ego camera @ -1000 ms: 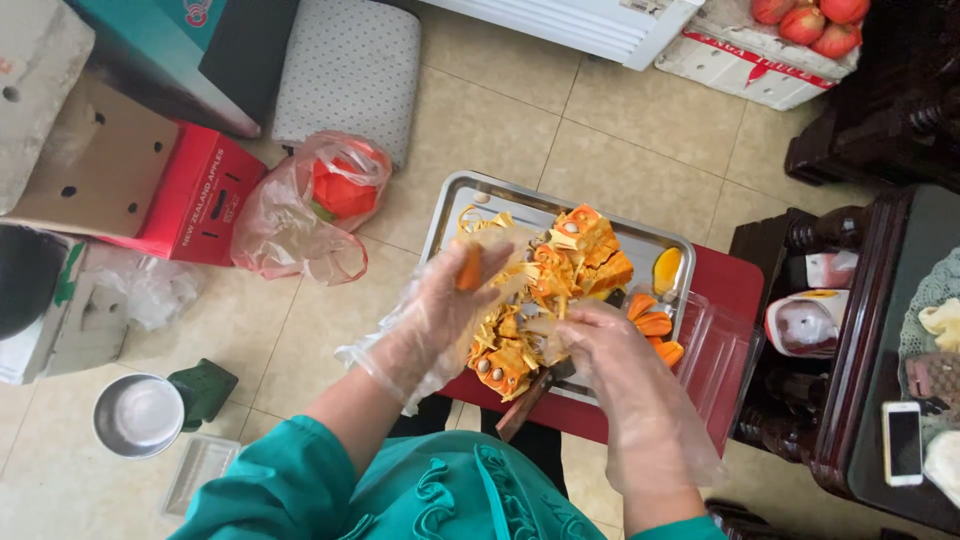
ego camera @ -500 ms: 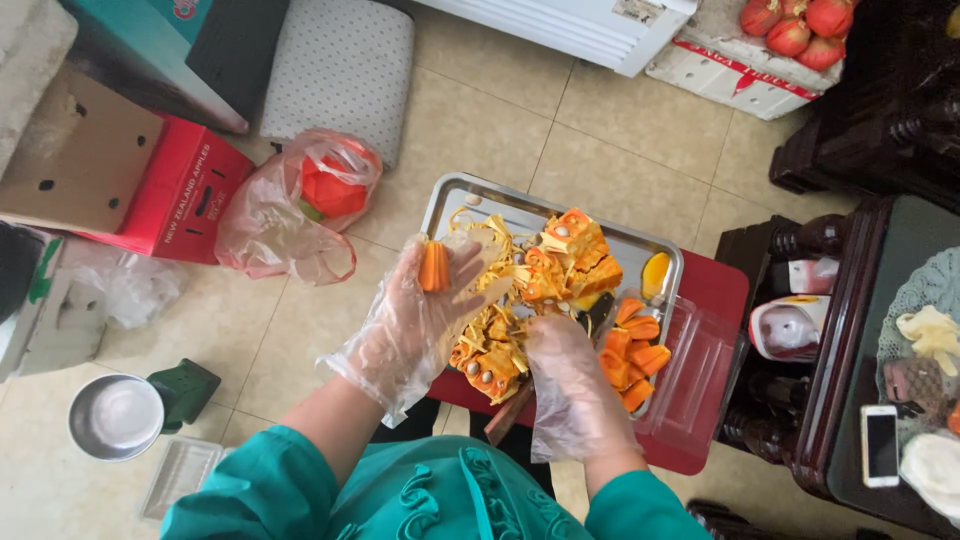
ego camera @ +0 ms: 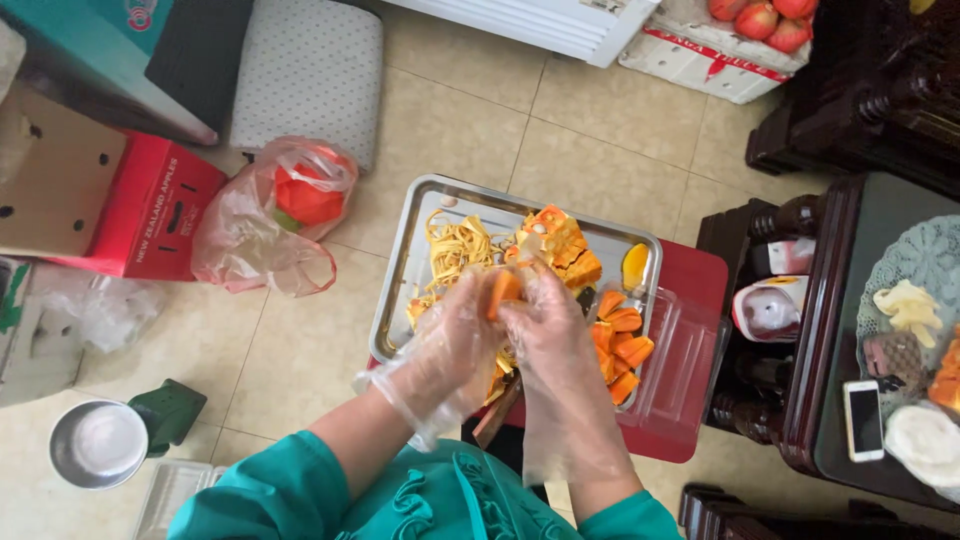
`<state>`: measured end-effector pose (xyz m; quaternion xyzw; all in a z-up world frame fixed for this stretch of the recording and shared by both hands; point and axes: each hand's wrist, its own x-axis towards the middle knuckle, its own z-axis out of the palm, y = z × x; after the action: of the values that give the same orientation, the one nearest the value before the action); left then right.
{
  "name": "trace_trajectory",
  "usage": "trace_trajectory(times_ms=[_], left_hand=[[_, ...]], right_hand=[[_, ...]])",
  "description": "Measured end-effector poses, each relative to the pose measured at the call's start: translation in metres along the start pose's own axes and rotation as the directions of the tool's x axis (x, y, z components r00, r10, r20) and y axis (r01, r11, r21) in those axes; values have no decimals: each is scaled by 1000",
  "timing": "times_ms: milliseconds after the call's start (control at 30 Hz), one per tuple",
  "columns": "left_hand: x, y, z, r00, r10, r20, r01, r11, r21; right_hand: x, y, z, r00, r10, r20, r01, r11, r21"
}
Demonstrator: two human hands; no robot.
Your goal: Separating jackfruit segments from the core by hand on a tray
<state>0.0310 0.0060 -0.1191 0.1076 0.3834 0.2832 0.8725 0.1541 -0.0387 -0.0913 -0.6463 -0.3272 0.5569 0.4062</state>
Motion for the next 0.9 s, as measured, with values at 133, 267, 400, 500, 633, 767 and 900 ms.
trace_trajectory(times_ms=[133,267,400,500,633,767,900], left_hand=[[-4,-15,9,987,131,96,-144,978,148],[-21,-1,35,982,143,120,-163,970,181],[-34,19,45,998,57,-29,-53,988,143],[-12,9,-6,981,54,-184,1,958,287],[4,15,-34,983,105,-152,-55,953,299],[1,9,-45,965,97,-244,-23,957,289],[9,-9,-78,960,84,-267,-11,964,266]], right_hand=[[-4,-9,3,987,131,-94,-99,954,282],[24,97,-49,999,37,-18,-12,685,728],[-5,48,-89,994,43,-102,39,728,684],[-18,75,-150,959,-35,-281,137,926,351],[-14,100,-206,937,-54,-344,19,994,-103],[-26,87,-197,898,105,-428,-378,683,-626],[-24,140,-194,905,163,-393,-405,617,-675]])
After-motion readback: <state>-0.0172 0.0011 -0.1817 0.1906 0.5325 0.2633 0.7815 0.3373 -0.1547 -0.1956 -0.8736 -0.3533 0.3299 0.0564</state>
